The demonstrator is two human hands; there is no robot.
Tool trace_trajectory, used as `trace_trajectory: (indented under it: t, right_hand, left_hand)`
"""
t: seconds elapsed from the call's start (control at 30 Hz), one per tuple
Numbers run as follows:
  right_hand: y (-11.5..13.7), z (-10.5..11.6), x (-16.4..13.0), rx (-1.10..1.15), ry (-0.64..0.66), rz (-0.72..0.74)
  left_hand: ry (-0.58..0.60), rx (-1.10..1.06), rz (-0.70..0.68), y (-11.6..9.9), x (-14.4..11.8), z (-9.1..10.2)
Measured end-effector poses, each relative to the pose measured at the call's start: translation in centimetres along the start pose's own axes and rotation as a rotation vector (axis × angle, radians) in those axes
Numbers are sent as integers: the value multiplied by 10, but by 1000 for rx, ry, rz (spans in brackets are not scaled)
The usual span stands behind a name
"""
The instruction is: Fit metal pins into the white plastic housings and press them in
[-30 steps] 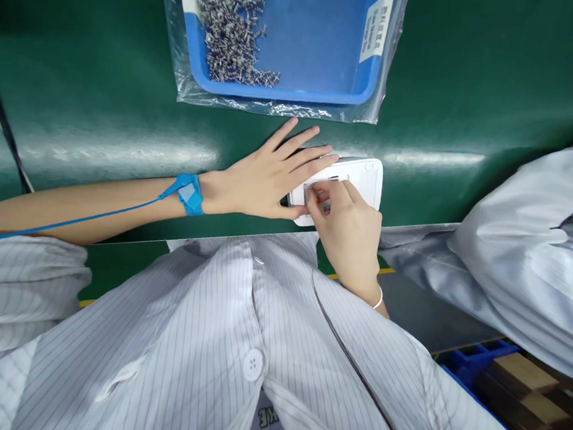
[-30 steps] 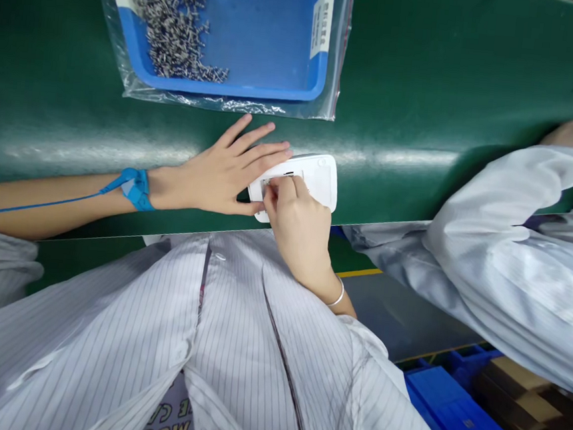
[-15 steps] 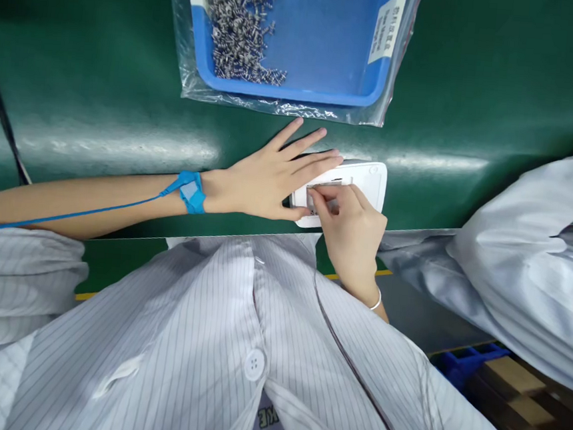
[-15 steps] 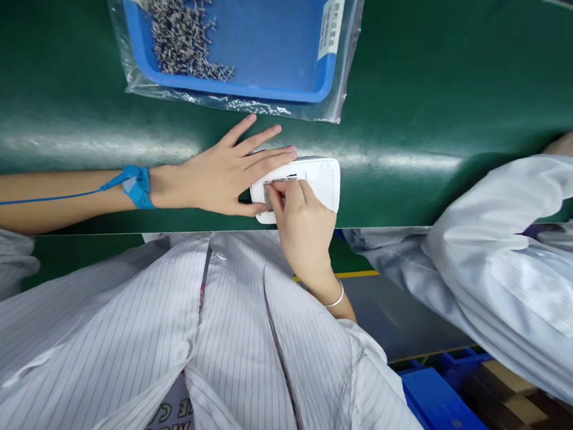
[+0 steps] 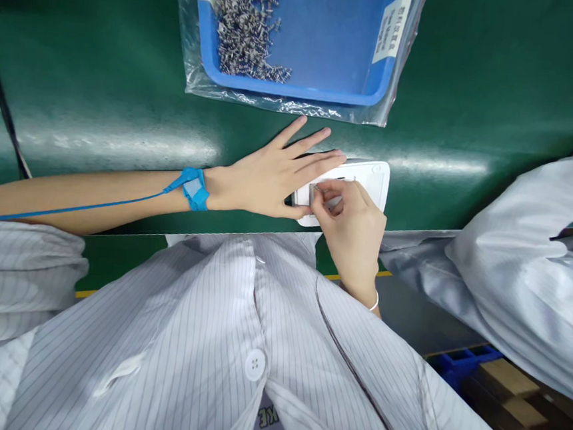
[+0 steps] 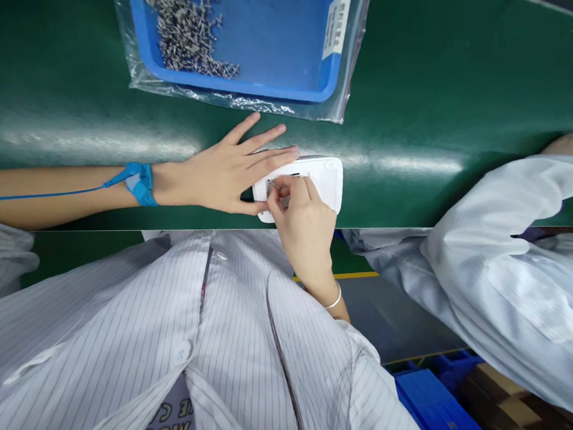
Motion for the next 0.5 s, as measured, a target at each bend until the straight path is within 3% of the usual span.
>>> trace_trajectory:
  t: [0.3, 0.5]
  right_hand:
    - [0, -8, 0, -5, -41, 74]
    - [0, -7, -2, -1, -65, 48]
  left_hand:
    - [-15, -58, -6, -2, 0, 2]
    - [17, -52, 5, -2, 0, 2]
Point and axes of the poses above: each hand's wrist, its own x-axis towards the middle knuckle, its own z-axis out of the back of the hand, y = z × x, the point moved 2 cm from there along x, towards the middle knuckle, and after that the axes turned 11 degrees about y, right-handed, at the moved point
